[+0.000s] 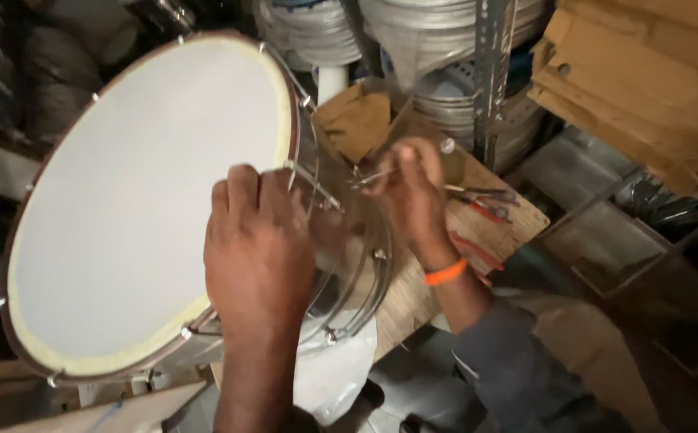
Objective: The person assembles a metal drum by attaching a white drumhead to the shell. They use a wrench to tighten the tension rods around the rim and pliers to secure the metal hoops. The person works methodically around the drum, ensuring the head is evenly tensioned.
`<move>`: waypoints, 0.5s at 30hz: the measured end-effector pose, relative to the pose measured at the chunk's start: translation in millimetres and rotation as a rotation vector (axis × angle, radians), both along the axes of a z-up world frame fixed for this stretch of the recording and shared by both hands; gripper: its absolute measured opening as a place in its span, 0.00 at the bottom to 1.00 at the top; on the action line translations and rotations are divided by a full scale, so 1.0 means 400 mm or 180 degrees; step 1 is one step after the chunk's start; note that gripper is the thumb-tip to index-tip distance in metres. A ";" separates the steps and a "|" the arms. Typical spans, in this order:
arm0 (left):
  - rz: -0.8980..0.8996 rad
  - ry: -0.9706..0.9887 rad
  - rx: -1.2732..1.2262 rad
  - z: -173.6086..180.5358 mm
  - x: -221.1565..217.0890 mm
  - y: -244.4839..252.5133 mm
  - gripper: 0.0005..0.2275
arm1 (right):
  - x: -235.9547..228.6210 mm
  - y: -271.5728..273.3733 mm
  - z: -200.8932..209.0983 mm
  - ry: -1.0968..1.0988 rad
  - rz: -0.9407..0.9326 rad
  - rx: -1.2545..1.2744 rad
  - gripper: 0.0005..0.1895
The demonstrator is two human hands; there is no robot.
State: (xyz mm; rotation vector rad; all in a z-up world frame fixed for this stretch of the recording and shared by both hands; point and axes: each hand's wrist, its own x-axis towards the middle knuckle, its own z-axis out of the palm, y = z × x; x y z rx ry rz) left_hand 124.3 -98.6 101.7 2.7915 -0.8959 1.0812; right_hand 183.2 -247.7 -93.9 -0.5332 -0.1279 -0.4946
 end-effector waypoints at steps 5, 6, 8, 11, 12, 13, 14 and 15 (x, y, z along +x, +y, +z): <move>0.0092 -0.0074 0.0111 -0.020 0.000 0.003 0.06 | -0.155 0.086 -0.019 0.0086 -0.1357 -0.1473 0.13; 0.0132 -0.0154 0.0128 -0.021 0.006 0.001 0.06 | -0.154 0.096 -0.022 0.0030 -0.1555 -0.1715 0.14; 0.0111 -0.0161 0.0182 -0.019 0.000 0.002 0.08 | -0.166 0.116 -0.033 0.0019 -0.1884 -0.2234 0.14; 0.0099 -0.0178 0.0175 -0.020 0.005 0.005 0.09 | -0.169 0.132 -0.079 -0.0098 -0.2117 -0.3446 0.13; 0.0091 -0.0168 0.0164 -0.023 0.006 0.005 0.09 | -0.165 0.135 -0.096 -0.0136 -0.2138 -0.3923 0.13; 0.0094 -0.0185 0.0164 -0.025 0.004 0.005 0.08 | -0.159 0.142 -0.108 -0.0111 -0.2155 -0.3696 0.13; 0.0082 -0.0210 0.0164 -0.024 0.004 0.003 0.08 | -0.147 0.149 -0.112 -0.0085 -0.2189 -0.3466 0.13; 0.0070 -0.0235 0.0163 -0.023 0.005 0.001 0.07 | -0.139 0.156 -0.110 -0.0062 -0.2221 -0.3235 0.12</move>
